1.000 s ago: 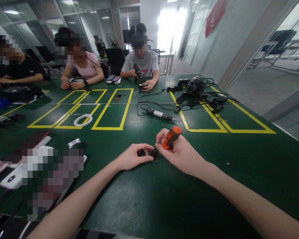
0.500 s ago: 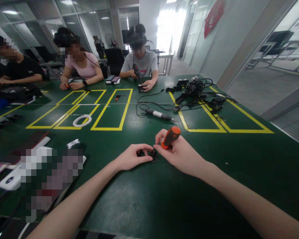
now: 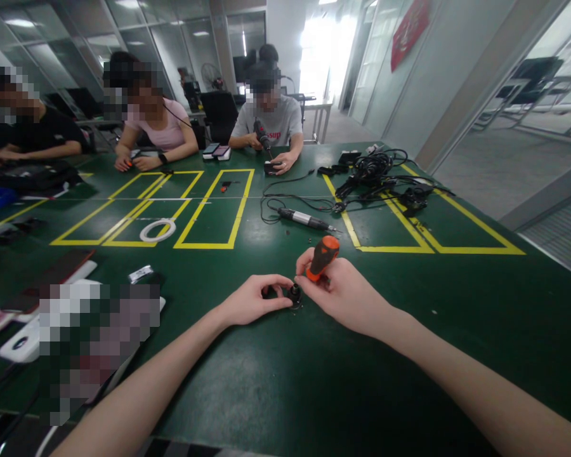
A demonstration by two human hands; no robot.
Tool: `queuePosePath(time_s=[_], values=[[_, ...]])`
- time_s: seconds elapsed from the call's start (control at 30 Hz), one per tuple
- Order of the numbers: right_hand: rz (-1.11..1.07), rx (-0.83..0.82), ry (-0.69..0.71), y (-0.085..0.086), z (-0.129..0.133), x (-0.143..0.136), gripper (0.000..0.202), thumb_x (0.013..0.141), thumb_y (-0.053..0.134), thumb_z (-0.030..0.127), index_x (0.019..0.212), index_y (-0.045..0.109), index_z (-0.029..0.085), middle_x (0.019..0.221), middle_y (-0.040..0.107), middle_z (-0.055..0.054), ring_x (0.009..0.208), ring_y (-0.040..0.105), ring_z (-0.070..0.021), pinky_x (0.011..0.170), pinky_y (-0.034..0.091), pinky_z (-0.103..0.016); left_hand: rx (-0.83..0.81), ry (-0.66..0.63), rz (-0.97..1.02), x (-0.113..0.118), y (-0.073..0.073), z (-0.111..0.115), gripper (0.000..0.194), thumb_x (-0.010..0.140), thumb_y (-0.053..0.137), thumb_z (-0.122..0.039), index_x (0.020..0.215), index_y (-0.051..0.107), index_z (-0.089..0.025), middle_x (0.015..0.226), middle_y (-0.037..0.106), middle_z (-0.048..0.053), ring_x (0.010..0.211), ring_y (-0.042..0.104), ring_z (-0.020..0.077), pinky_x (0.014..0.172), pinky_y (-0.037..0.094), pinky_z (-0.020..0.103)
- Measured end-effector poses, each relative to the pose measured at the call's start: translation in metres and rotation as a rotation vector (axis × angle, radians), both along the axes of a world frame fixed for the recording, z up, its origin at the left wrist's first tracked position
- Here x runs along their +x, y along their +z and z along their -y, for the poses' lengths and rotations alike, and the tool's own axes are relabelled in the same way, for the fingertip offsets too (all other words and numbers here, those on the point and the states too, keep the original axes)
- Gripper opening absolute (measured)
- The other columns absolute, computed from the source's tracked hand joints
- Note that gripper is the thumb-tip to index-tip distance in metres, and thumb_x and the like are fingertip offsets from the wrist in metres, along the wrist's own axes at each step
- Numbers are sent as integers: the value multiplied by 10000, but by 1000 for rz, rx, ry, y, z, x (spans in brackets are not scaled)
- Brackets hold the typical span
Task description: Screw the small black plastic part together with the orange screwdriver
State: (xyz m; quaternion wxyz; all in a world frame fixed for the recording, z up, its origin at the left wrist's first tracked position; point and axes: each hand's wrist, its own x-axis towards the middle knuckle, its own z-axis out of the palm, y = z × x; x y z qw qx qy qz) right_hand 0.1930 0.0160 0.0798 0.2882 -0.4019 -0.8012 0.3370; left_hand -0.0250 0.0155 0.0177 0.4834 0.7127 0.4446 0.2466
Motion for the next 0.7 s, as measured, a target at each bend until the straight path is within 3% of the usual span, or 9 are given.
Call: queuePosePath(time_s=[0.7], values=[[-1,-11,28,3,4,0,107,895,584,105,958,601,189,690,554,43,580,528,-134,588,387,-246,-7,-1,22,0,-1,0,371,865,758,-368,1175,768,-164,932,742,25,802,587,149,771,445,267]])
